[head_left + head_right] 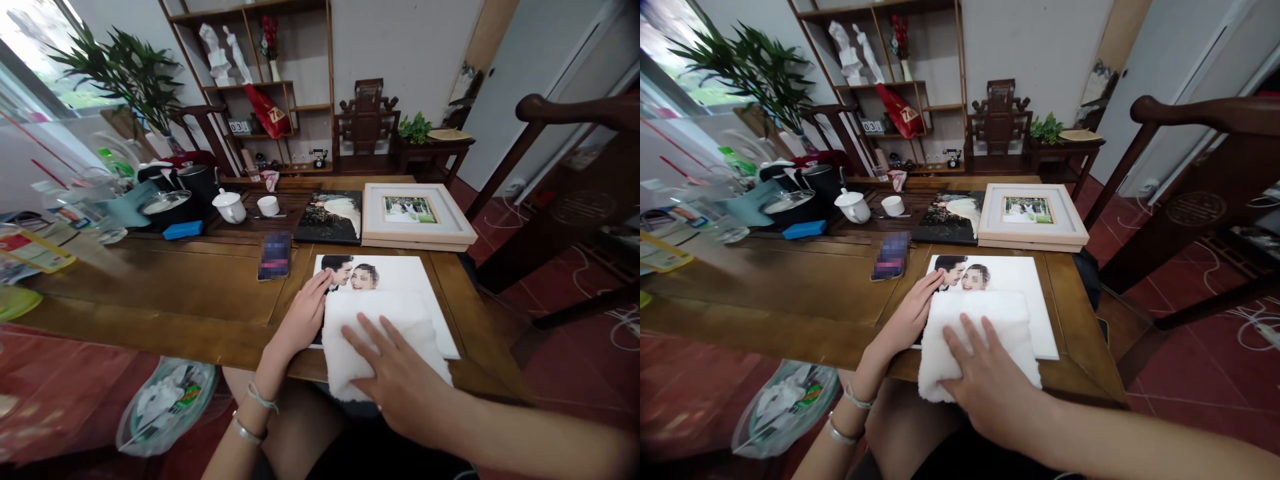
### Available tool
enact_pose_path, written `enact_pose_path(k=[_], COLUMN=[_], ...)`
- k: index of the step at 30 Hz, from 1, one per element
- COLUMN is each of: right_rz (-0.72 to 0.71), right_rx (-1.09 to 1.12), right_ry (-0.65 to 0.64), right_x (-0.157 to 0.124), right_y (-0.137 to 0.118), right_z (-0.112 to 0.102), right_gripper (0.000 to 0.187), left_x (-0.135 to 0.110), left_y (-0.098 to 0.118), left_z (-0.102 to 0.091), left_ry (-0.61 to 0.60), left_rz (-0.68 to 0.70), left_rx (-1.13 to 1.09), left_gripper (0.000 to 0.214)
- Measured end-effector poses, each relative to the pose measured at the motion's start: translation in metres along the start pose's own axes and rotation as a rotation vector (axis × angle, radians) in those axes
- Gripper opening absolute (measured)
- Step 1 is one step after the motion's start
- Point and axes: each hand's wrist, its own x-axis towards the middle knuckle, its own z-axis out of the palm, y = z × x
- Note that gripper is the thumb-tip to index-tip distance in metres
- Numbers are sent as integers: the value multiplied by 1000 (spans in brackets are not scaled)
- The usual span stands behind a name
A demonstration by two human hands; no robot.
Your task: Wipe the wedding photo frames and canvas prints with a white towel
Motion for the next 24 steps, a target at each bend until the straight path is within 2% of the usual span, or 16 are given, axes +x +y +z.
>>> enact_pose_path(k=[2, 6, 8, 10, 13, 16, 20, 22, 24], right_rz=[25, 153, 219, 276, 302, 246, 87, 33, 17], right_rx=[32, 2, -27, -55, -74, -37, 74, 100, 105], right_ry=[-23, 25, 75, 106, 92, 18, -57, -66, -49], right_x=[4, 27, 38, 45, 45, 31, 4, -4, -5], right_y=[17, 75, 98, 110, 99, 62, 15, 7, 15], right_z=[-8, -23, -27, -27, -24, -17, -9, -7, -9], right_gripper=[38, 54, 55, 52, 53, 52, 41, 40, 43], left_x=[0, 0, 0, 0, 0, 0, 0, 0, 0], left_y=[-1, -3, -3, -2, 0, 1, 1, 2, 2], left_z=[1, 2, 2, 1, 1, 1, 0, 0, 0], left_ry=[4, 26, 25, 22, 20, 15, 0, -6, -5], left_rz=[7, 20, 25, 27, 18, -5, -25, -27, -24], left_rx=[0, -6, -9, -9, -10, -9, -6, -5, -5], left_gripper=[46, 45, 45, 46, 46, 45, 45, 45, 45])
